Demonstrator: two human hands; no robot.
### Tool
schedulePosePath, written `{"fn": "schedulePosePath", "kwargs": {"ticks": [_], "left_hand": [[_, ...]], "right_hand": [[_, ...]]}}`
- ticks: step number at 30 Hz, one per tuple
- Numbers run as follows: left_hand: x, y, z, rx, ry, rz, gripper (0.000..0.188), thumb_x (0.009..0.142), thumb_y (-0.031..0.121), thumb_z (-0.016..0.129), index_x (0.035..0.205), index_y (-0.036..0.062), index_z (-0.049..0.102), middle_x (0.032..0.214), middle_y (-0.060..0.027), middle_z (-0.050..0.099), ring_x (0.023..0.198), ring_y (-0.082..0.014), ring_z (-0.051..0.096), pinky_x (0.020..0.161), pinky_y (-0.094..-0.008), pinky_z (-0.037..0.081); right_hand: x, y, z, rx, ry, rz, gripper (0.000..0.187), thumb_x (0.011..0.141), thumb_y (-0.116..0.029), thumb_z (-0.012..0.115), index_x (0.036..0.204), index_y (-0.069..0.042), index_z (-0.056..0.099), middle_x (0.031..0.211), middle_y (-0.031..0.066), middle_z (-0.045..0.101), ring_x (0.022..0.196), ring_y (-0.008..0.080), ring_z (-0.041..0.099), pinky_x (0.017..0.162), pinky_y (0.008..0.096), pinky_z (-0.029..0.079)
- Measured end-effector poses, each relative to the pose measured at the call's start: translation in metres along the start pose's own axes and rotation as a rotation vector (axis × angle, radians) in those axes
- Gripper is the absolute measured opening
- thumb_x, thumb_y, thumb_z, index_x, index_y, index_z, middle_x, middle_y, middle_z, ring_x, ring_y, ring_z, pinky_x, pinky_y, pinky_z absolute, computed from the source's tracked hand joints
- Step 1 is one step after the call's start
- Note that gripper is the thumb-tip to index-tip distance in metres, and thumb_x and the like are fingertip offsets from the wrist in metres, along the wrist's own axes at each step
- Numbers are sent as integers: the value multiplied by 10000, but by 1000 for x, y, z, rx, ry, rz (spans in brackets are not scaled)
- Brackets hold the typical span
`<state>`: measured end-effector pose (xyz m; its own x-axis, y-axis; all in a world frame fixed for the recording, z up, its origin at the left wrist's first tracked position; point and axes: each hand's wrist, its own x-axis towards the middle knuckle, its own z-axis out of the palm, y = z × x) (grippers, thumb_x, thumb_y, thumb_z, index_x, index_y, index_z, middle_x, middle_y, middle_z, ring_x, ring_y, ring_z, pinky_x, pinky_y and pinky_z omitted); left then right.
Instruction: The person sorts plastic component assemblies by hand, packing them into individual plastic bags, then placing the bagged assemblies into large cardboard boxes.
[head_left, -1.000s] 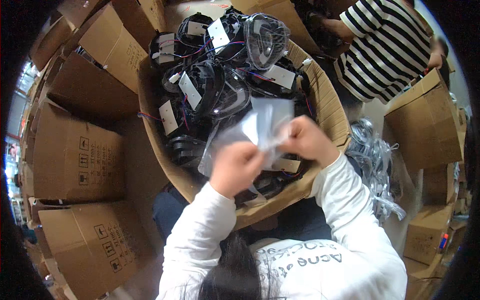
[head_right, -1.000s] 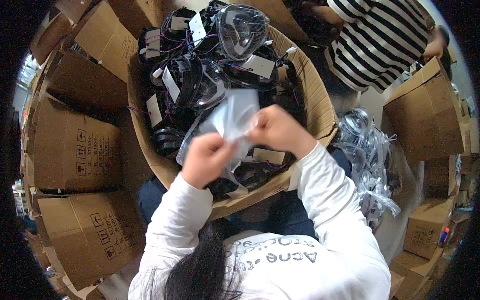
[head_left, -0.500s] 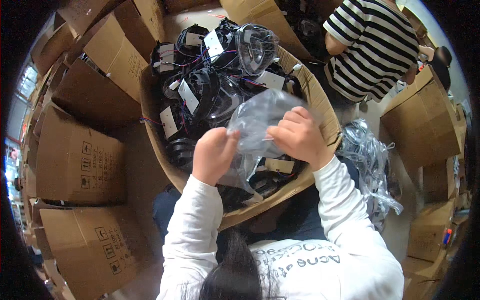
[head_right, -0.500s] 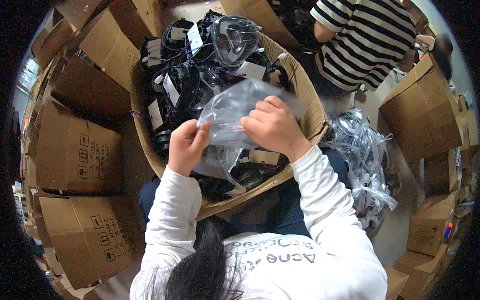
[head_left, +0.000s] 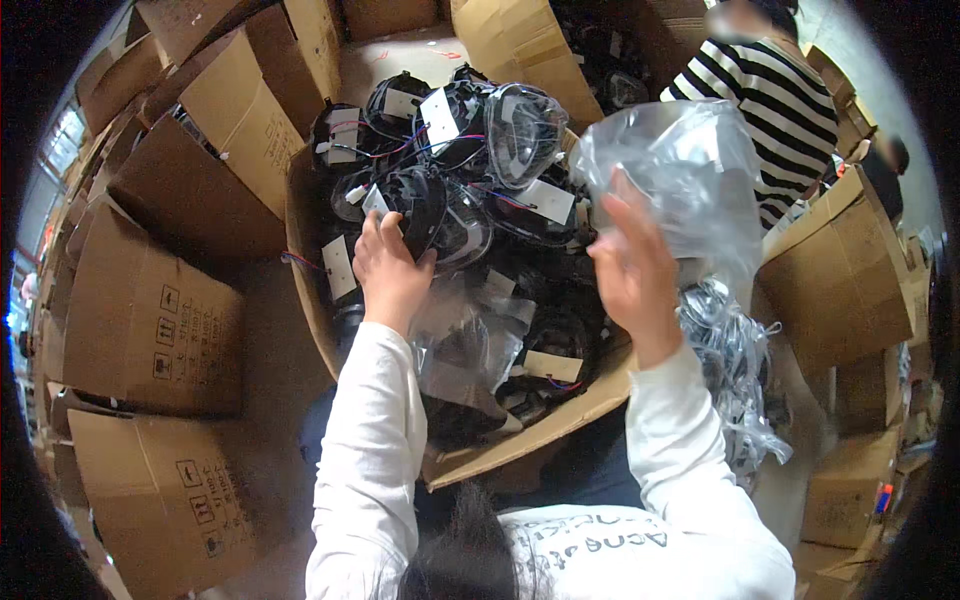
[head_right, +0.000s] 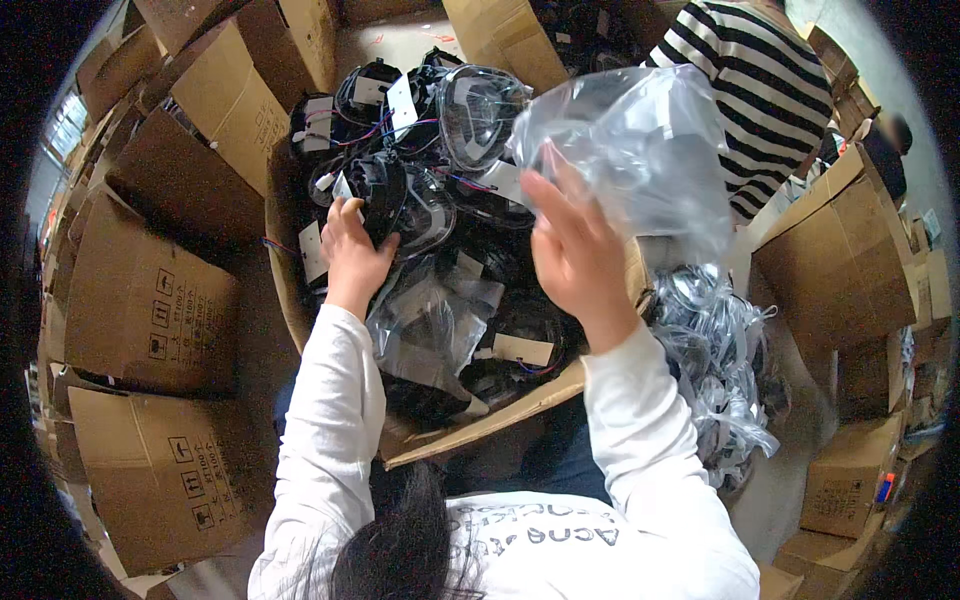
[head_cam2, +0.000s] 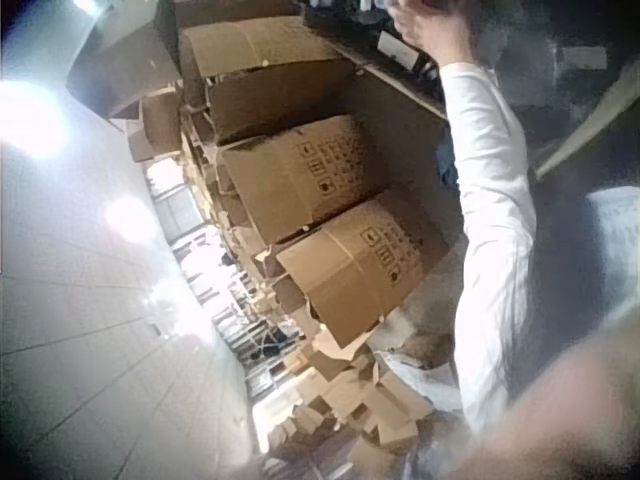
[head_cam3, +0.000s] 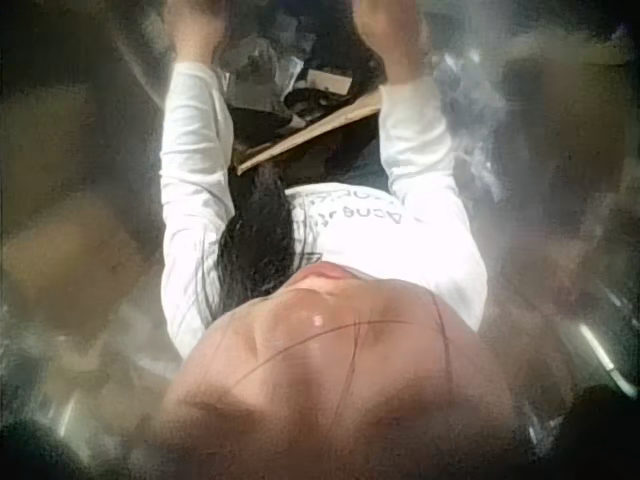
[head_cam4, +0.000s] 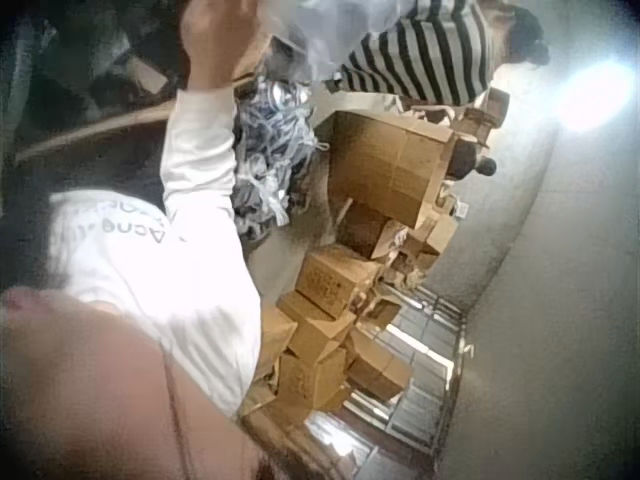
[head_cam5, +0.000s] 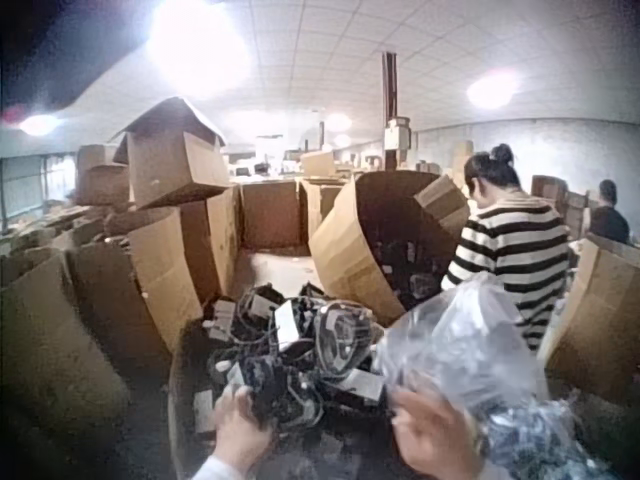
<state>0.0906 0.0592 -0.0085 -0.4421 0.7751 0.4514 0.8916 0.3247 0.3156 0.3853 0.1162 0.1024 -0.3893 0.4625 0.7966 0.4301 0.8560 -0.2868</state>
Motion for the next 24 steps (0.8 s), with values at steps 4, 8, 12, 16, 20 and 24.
{"fn": "schedulePosePath", "kwargs": {"ticks": [4, 8, 12, 16, 20, 24], "left_hand": [[12, 17, 16, -164, 4, 55, 811, 740, 184, 873, 1397, 141, 398, 1527, -213, 393, 1302, -466, 480, 1051, -509, 445], [15, -6, -8, -219, -8, -7, 742, 759, 215, 857, 1380, 120, 463, 1396, -213, 563, 1215, -406, 594, 970, -458, 515], [19, 16, -44, -247, 7, -85, 709, 830, 353, 793, 1427, 75, 530, 1176, -212, 720, 1041, -381, 713, 903, -438, 555], [18, 10, -80, -476, 106, -150, 638, 850, 366, 773, 1307, -52, 620, 998, -236, 750, 910, -307, 757, 795, -375, 575], [3, 20, -128, -885, -62, -133, 602, 853, 251, 793, 1326, -74, 615, 1008, -98, 727, 874, -127, 677, 773, -266, 535], [-17, 31, -152, -1461, -407, -3, 649, 833, 306, 816, 1347, -37, 617, 1060, -56, 710, 946, -93, 646, 823, -235, 494]], "right_hand": [[-45, 131, 74, -285, -115, 352, 692, 953, -235, 697, 1536, -107, 348, 1443, 231, 530, 1039, 378, 673, 804, 421, 575], [-15, 94, 93, 579, -358, 1327, 835, 950, -355, 727, 1568, -92, 232, 1389, 224, 550, 1066, 355, 661, 765, 435, 581], [-30, 108, 99, 760, -283, 1290, 853, 937, -317, 744, 1568, -74, 224, 1355, 184, 573, 1089, 279, 654, 739, 437, 594], [-20, 95, 82, 699, -114, 1166, 826, 899, -198, 752, 1564, -36, 290, 1392, 185, 563, 1159, 271, 628, 869, 431, 574], [-23, 102, 46, 230, -26, 670, 674, 835, -144, 761, 1465, -60, 537, 1289, 169, 631, 1210, 283, 606, 1075, 380, 447], [-9, 36, -14, 381, -34, 451, 620, 833, -131, 745, 1428, -51, 590, 1194, 127, 640, 1176, 250, 623, 1047, 379, 462]]}}
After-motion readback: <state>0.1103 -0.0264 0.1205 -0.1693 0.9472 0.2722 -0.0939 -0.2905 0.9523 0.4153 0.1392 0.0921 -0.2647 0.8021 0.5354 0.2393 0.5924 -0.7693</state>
